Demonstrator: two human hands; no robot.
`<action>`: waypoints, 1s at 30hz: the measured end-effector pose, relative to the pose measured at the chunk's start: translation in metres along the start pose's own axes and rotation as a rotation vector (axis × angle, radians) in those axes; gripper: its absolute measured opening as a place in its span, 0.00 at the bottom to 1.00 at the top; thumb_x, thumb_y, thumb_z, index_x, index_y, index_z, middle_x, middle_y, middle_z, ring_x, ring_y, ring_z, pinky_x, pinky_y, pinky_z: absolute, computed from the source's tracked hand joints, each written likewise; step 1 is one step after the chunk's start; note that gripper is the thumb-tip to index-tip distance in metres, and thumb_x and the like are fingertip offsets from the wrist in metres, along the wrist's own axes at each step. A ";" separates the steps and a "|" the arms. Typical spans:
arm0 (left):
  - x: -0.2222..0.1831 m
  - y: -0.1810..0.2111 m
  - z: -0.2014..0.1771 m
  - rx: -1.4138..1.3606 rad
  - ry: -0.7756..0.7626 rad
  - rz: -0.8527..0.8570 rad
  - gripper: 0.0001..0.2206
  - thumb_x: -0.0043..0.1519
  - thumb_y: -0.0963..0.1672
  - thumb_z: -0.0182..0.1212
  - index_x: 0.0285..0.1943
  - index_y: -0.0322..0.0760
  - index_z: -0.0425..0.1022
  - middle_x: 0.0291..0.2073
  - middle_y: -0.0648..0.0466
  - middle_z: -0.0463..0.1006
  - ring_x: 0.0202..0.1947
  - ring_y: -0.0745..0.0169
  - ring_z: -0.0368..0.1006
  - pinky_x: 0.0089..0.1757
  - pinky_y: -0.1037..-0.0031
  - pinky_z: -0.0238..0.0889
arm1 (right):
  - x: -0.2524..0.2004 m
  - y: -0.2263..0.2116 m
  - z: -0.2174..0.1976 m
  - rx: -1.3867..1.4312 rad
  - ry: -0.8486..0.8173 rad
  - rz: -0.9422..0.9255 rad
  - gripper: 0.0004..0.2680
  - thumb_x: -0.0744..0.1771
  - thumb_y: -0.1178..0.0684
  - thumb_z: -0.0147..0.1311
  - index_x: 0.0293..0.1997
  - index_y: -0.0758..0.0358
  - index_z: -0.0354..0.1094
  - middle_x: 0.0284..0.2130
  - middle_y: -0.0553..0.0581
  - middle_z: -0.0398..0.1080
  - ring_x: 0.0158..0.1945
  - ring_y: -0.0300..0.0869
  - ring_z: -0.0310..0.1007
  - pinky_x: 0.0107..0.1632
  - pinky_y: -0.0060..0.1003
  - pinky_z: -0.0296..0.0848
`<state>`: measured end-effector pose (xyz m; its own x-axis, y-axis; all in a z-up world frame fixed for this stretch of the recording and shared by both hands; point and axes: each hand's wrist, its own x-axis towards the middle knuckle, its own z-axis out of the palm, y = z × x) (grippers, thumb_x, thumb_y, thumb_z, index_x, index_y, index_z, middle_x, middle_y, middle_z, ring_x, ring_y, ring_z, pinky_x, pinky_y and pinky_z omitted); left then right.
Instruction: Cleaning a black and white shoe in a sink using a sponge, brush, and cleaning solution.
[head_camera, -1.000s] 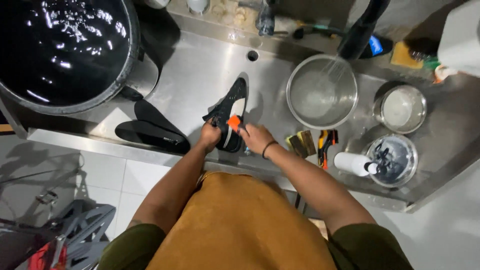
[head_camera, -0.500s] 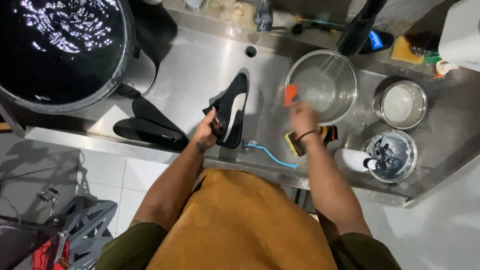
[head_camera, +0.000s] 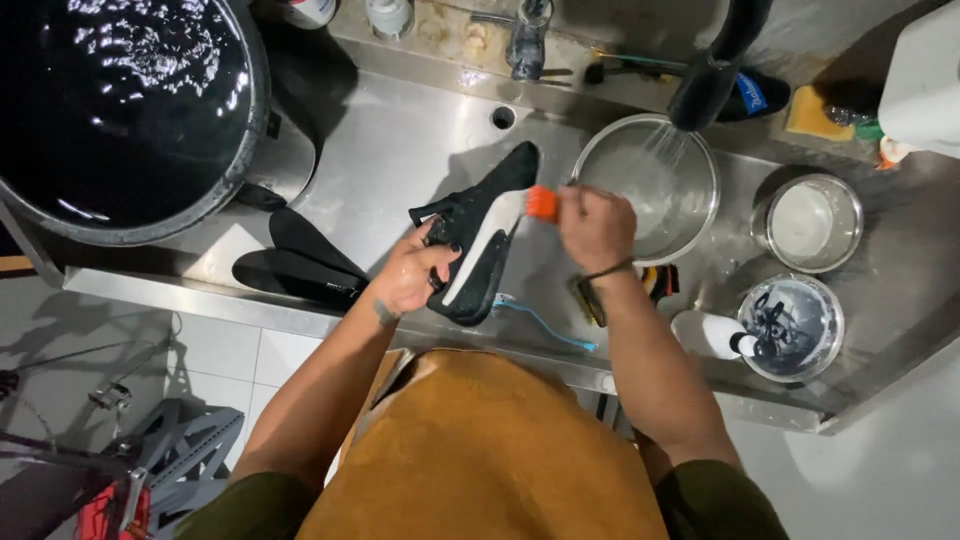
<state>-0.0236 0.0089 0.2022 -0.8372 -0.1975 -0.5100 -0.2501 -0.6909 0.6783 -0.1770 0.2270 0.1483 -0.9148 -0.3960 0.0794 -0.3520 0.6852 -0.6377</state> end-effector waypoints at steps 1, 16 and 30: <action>-0.020 0.024 0.022 0.051 -0.016 0.017 0.07 0.53 0.33 0.67 0.34 0.32 0.77 0.12 0.55 0.67 0.16 0.68 0.66 0.28 0.82 0.65 | 0.001 -0.032 -0.002 -0.187 0.187 -0.313 0.17 0.67 0.56 0.53 0.13 0.57 0.61 0.10 0.57 0.62 0.19 0.52 0.69 0.27 0.43 0.69; -0.039 0.001 -0.007 -0.016 -0.147 0.171 0.10 0.55 0.32 0.62 0.40 0.33 0.77 0.23 0.54 0.75 0.31 0.67 0.73 0.41 0.77 0.66 | 0.057 -0.030 -0.047 -0.454 0.396 -0.860 0.13 0.62 0.56 0.57 0.15 0.51 0.57 0.12 0.50 0.55 0.18 0.46 0.59 0.29 0.42 0.60; -0.017 -0.007 -0.029 0.215 -0.097 0.218 0.16 0.55 0.32 0.60 0.52 0.33 0.76 0.23 0.56 0.72 0.19 0.69 0.68 0.31 0.78 0.67 | 0.026 -0.069 -0.037 -0.331 0.448 -0.914 0.12 0.64 0.54 0.50 0.17 0.48 0.54 0.15 0.45 0.54 0.19 0.44 0.57 0.30 0.42 0.58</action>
<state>0.0063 -0.0032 0.1906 -0.9223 -0.2505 -0.2942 -0.1479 -0.4746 0.8677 -0.1838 0.1919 0.2229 -0.2425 -0.6284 0.7391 -0.9152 0.4009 0.0405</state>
